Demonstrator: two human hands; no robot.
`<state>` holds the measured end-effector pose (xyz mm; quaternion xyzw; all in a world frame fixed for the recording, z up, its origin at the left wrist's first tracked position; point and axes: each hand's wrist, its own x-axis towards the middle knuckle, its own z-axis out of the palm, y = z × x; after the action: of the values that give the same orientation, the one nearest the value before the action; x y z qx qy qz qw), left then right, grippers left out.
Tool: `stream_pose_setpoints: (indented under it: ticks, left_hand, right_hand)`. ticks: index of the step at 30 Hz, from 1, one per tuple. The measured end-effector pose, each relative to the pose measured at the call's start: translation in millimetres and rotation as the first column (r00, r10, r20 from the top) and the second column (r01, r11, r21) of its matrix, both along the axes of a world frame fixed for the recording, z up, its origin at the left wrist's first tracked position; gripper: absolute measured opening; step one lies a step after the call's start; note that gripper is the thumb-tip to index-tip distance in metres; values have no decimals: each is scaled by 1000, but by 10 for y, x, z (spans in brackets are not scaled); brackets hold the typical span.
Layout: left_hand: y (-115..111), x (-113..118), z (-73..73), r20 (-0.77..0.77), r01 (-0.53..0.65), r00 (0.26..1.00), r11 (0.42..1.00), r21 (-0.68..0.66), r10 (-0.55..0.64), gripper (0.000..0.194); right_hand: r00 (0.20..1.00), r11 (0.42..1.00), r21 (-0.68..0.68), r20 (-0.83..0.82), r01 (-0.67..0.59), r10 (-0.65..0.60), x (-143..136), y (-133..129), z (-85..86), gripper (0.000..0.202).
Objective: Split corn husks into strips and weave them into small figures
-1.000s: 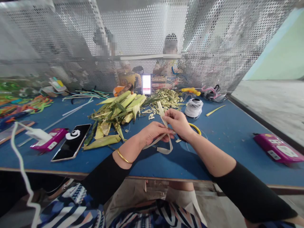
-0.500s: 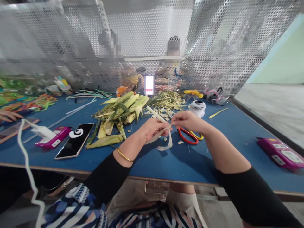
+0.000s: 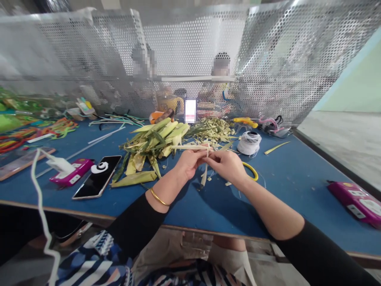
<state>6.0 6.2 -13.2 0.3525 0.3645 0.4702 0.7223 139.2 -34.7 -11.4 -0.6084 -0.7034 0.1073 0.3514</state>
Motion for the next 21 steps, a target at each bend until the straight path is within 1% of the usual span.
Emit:
stream_pose_setpoints:
  ticks: [3, 6, 10, 12, 13, 14, 15, 17, 18, 19, 20, 21]
  left_hand:
    - [-7, 14, -8, 6, -23, 1000, 1000, -11, 23, 20]
    - [-17, 27, -9, -3, -51, 999, 998, -23, 51, 17]
    - [-25, 40, -20, -38, -80, 996, 996, -32, 79, 14]
    - [-22, 32, -25, -67, -80, 995, 997, 1, 80, 13]
    - [-19, 22, -25, -88, -72, 993, 997, 31, 74, 13]
    - [-15, 8, -25, -114, -50, 992, 997, 66, 58, 12]
    - [-13, -9, -24, -145, -12, 989, 995, 100, 26, 12]
    - [-14, -46, -18, -219, 120, 972, 984, 135, -88, 13]
    - [-19, -62, -14, -259, 201, 952, 970, 137, -161, 13]
    - [-27, -75, -9, -295, 276, 928, 952, 132, -228, 13]
    - [-38, -85, -2, -329, 338, 901, 933, 128, -281, 12]
    - [-51, -90, 5, -358, 385, 878, 914, 127, -319, 10]
  right_hand:
    - [998, 1000, -27, -67, -9, 8, -41, 39, -95, 35]
    - [994, 997, -31, -88, -67, 64, -26, 74, -127, 30]
    - [982, 982, -62, -83, -177, 171, 14, 74, -88, 25]
    - [971, 969, -91, -88, -232, 224, 44, 61, -39, 27]
    - [969, 967, -90, -91, -239, 231, 65, 55, -8, 29]
    - [973, 974, -65, -100, -217, 210, 89, 52, 26, 30]
    - [979, 985, -21, -119, -168, 165, 118, 52, 60, 31]
    - [977, 996, 72, -203, -50, 64, 179, 65, 119, 29]
    - [965, 996, 85, -259, -25, 46, 207, 77, 138, 27]
    - [947, 997, 62, -316, -44, 62, 230, 90, 147, 25]
    - [921, 993, 6, -375, -114, 108, 246, 104, 147, 25]
    - [884, 975, -64, -437, -215, 166, 253, 116, 137, 27]
